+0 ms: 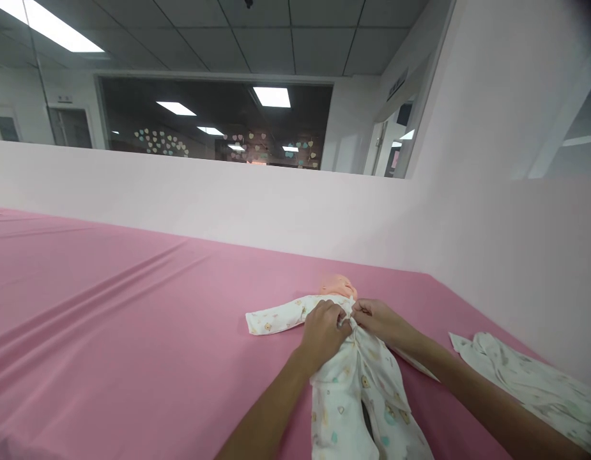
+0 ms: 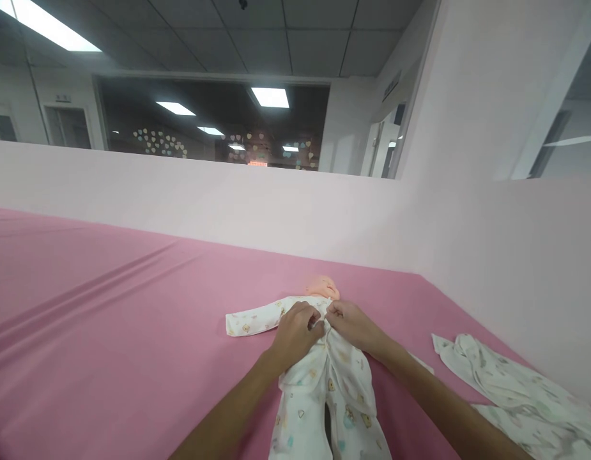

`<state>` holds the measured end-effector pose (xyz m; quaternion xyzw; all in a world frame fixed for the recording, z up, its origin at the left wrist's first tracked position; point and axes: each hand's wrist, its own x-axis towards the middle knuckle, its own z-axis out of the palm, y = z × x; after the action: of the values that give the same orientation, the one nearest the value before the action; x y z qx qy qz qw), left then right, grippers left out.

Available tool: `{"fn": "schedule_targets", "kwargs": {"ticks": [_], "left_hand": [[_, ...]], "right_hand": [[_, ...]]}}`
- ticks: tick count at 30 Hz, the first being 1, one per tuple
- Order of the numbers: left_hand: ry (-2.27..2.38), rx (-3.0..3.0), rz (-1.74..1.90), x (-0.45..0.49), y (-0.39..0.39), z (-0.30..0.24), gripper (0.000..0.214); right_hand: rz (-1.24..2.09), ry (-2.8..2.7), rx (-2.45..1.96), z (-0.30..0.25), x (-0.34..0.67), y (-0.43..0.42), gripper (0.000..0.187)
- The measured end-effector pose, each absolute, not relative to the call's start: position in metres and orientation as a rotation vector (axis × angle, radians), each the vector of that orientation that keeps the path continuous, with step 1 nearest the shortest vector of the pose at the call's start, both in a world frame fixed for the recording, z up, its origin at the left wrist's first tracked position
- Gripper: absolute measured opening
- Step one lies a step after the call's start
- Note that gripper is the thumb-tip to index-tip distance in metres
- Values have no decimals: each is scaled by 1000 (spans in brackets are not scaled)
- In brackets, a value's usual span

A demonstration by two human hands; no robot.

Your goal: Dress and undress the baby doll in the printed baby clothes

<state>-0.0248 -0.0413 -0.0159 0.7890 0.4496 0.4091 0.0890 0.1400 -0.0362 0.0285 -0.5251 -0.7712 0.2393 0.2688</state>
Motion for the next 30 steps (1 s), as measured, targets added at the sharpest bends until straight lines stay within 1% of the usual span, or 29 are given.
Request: {"fn": "schedule_targets", "kwargs": {"ticks": [3,6,9,13,17,22,24,28,30], "left_hand": [[1297,2336,1249,-24,-42,-15,15],[1244,2272,1327,-24,-43,-14,14],[1233,2177,1390,-23,-45,-12,14],[1378,2014,1439,-22,-44,-10,17],[1481,1928,1441,-23,-42,-11,20],[1440,2014,1401,-22,-41,-14,19],[1447,2028,1401,-22,-41,-15,19],[1474,2046,1367,-23,-41,-14,19],[1485,2055,1345,-23,-41,-13,19]], "right_hand": [[615,-2087,-1402,23,142,-35,13],[519,-2087,-1425,22,139,-34,13],[504,-2052,-1479,25,140,-33,14],[504,-1911,-1580,26,154,-33,17],[596,-1821,-1651,28,165,-46,18],[584,-1911,-1668,29,144,-71,30],[477,-2033,-1729,28,132,-77,27],[179,-2155,-1842,25,121,-78,10],[132,-2199,-1870,26,123,-77,8]]}}
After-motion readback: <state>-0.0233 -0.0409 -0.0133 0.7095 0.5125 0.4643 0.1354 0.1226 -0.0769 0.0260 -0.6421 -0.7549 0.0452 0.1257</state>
